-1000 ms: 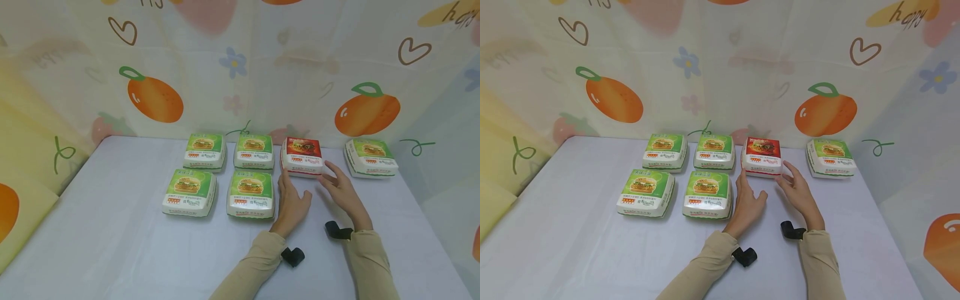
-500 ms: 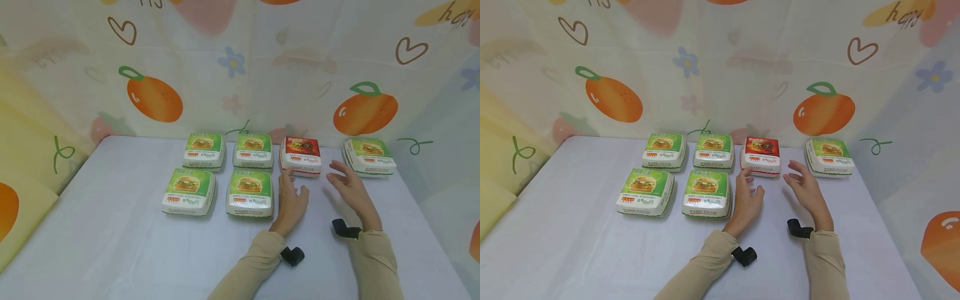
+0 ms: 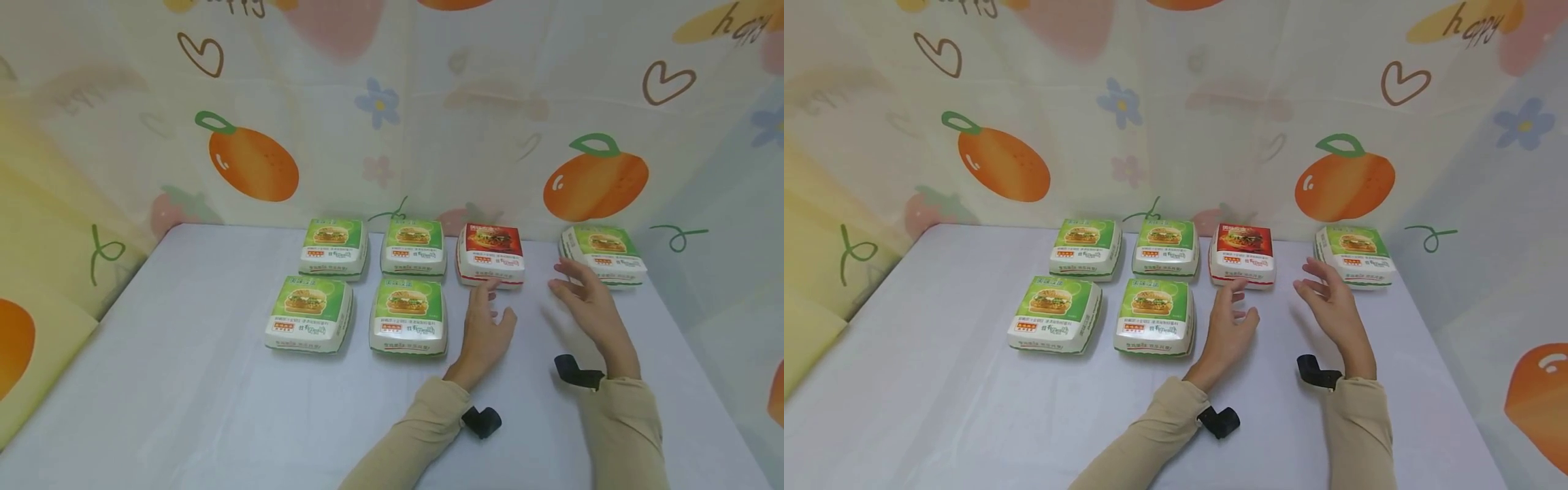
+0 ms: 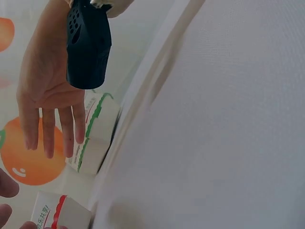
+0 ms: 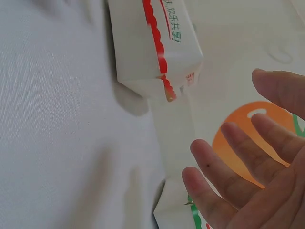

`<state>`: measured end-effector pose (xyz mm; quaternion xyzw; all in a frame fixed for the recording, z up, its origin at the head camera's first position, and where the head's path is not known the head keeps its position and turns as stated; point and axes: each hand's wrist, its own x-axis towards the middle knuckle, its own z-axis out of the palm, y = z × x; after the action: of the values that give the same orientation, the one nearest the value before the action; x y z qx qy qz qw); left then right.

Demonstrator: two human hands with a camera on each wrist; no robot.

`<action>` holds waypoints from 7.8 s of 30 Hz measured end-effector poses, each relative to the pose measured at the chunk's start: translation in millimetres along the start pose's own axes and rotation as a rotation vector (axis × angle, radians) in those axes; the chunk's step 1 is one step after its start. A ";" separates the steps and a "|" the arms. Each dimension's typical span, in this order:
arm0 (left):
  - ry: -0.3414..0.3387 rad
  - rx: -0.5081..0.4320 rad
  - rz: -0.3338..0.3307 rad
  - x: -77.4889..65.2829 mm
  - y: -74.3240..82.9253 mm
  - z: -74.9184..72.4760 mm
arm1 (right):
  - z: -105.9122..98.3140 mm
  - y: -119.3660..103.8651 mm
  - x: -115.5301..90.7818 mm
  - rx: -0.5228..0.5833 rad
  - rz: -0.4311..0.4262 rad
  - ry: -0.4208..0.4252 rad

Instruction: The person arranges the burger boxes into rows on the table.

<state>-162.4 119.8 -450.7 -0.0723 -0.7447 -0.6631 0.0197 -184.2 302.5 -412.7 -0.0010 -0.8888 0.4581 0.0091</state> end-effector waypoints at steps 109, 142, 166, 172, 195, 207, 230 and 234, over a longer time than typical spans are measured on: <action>-0.343 0.144 -0.056 64.3 -5.8 85.5 | -84.0 83.4 -3.7 -0.207 0.135 0.110; -0.347 0.246 0.035 40.4 -2.5 69.0 | -82.5 70.8 -28.0 -0.224 0.132 -0.007; -0.346 0.232 0.044 -2.9 13.2 39.2 | -72.5 47.4 -65.8 -0.250 0.085 -0.035; -0.389 0.248 0.040 -15.7 18.3 25.8 | -66.9 43.9 -75.7 -0.257 0.101 -0.044; -0.353 0.284 0.002 -47.6 11.9 -20.1 | -26.8 13.9 -81.2 -0.206 0.092 -0.129; -0.285 0.296 0.001 -56.8 8.2 -35.7 | -8.9 1.7 -74.7 -0.211 0.082 -0.156; -0.162 0.219 -0.073 -68.8 1.4 -33.3 | 22.4 -2.5 -64.3 -0.163 0.007 -0.149; -0.159 0.213 -0.089 -72.8 2.4 -31.3 | 25.4 -2.7 -64.4 -0.162 0.023 -0.150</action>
<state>-92.2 83.1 -453.8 -0.0891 -0.8127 -0.5726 -0.0610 -120.3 279.7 -426.2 0.0223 -0.9210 0.3838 -0.0631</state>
